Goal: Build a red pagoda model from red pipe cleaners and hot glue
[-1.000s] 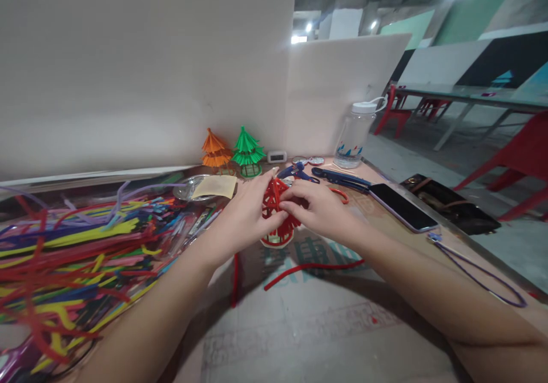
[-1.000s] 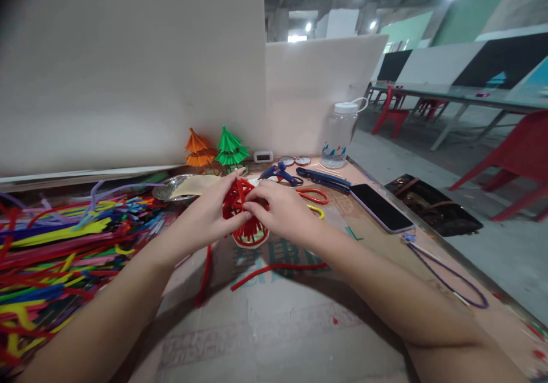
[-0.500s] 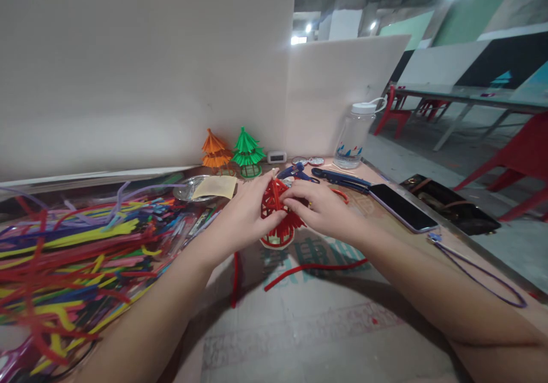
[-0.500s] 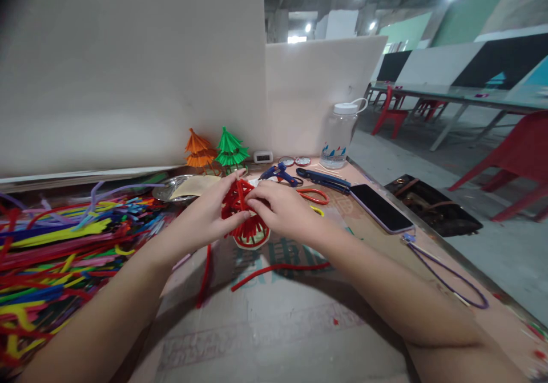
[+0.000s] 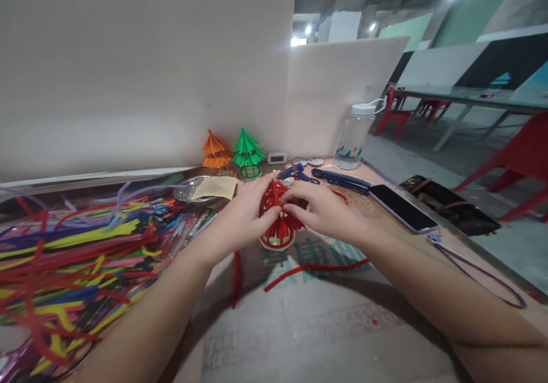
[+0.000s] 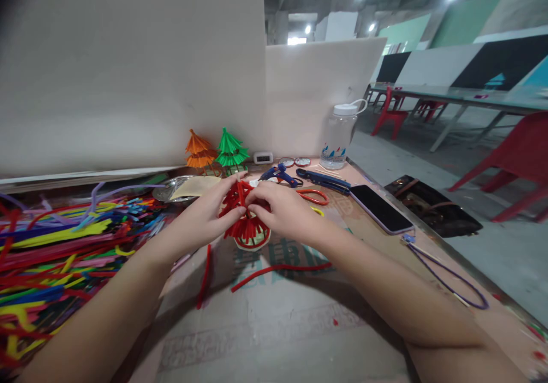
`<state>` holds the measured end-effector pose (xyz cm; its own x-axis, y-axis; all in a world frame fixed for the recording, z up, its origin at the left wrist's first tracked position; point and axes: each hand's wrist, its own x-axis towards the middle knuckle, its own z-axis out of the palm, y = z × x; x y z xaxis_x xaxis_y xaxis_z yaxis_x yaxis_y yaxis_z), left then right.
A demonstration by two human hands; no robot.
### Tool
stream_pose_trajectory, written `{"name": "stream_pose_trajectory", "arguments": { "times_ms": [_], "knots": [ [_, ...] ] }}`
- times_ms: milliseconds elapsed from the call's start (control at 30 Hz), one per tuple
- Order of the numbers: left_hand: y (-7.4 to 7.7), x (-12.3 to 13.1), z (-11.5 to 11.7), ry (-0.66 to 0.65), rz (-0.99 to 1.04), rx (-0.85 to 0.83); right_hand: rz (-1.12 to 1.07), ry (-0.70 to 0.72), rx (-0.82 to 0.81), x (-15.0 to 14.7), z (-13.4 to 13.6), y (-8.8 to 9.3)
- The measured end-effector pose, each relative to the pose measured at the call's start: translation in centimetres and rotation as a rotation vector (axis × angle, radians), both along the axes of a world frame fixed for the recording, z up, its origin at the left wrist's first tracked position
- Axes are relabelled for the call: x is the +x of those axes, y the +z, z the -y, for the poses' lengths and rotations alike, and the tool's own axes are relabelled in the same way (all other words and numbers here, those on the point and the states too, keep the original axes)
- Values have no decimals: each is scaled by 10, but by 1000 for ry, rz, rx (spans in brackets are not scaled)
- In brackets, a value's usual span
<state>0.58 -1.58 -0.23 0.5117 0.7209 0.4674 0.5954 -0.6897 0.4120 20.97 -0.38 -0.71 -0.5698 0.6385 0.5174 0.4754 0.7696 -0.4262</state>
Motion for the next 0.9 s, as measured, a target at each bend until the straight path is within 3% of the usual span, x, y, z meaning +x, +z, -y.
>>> {"name": "stream_pose_trajectory", "arguments": {
  "times_ms": [333, 500, 567, 700, 800, 900],
  "knots": [
    [-2, -3, -1, 24, -17, 5, -6, -9, 21, 1, -1, 1],
    [6, -9, 0, 68, 48, -153, -29, -73, 38, 5, -10, -4],
    [11, -13, 0, 109, 141, -181, -77, -94, -1, 7, -15, -6],
    [23, -25, 2, 297, 226, -68, -167, -131, -116, 10, -24, -7],
    [28, -33, 8, 393, 183, -29, -184, -131, -114, 15, -28, -4],
    [25, -43, 14, 386, 54, -48, -158, -155, -68, 21, -26, 5]
  ]
}}
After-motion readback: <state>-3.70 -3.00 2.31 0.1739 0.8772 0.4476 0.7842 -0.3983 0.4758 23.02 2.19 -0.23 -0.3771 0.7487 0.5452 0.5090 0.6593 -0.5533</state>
